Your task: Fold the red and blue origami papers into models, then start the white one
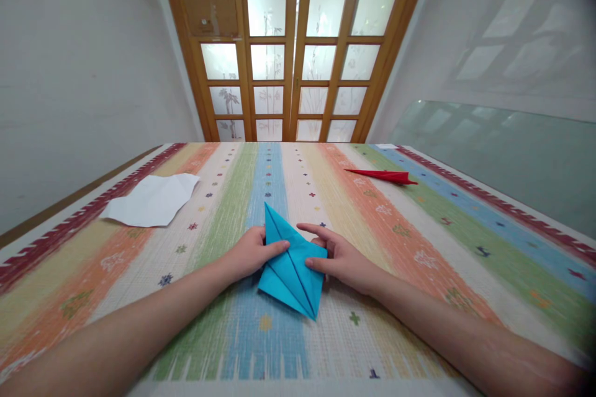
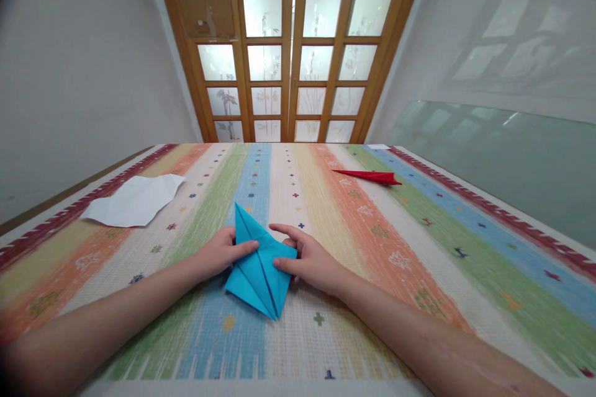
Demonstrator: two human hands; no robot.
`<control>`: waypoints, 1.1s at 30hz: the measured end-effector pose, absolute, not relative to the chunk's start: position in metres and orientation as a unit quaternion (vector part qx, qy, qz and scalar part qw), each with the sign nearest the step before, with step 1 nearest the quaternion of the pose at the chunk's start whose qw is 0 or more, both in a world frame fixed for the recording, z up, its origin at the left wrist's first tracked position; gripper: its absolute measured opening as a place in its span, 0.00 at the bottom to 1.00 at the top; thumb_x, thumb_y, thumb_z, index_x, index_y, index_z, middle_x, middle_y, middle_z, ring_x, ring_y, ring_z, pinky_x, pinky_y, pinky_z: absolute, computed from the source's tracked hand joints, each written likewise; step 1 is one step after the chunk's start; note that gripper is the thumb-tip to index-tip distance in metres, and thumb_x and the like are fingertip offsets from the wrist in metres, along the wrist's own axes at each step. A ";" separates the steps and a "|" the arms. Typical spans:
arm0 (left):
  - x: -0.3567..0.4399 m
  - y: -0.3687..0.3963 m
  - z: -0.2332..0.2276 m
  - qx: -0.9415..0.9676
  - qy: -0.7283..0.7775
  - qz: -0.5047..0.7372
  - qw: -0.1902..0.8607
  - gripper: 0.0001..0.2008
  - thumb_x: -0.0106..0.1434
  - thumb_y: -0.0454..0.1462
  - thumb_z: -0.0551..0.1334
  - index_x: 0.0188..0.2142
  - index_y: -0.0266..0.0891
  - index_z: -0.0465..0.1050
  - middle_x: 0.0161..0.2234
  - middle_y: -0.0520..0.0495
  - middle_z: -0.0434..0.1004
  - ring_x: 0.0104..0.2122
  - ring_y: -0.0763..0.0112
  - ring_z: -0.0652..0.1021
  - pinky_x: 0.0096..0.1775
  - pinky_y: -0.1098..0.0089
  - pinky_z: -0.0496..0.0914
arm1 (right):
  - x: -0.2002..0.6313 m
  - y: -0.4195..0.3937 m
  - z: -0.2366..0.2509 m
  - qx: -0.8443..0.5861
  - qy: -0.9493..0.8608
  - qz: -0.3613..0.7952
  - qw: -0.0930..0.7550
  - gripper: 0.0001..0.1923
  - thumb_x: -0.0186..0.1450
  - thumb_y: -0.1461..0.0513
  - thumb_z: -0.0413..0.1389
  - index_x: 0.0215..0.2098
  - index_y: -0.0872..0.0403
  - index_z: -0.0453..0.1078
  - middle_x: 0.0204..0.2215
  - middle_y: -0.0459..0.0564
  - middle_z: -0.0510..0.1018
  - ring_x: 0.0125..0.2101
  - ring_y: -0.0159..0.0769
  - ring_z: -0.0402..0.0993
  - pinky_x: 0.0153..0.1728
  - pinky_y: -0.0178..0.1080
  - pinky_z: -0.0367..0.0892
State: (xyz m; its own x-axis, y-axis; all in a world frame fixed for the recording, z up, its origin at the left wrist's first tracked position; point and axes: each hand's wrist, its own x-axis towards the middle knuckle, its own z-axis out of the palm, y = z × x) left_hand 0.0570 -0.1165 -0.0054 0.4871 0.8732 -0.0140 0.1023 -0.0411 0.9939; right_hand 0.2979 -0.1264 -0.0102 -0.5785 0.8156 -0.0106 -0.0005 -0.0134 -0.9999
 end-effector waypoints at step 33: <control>0.045 -0.097 -0.002 0.416 0.380 0.494 0.663 0.19 0.55 0.47 0.73 0.36 0.34 0.74 0.34 0.44 0.80 0.31 0.68 0.79 0.35 0.68 0.75 | 0.296 -0.130 -0.004 -0.406 -0.655 0.535 0.347 0.15 0.62 0.51 0.63 0.38 0.54 0.73 0.22 0.44 0.71 0.20 0.32 0.65 0.21 0.36 0.61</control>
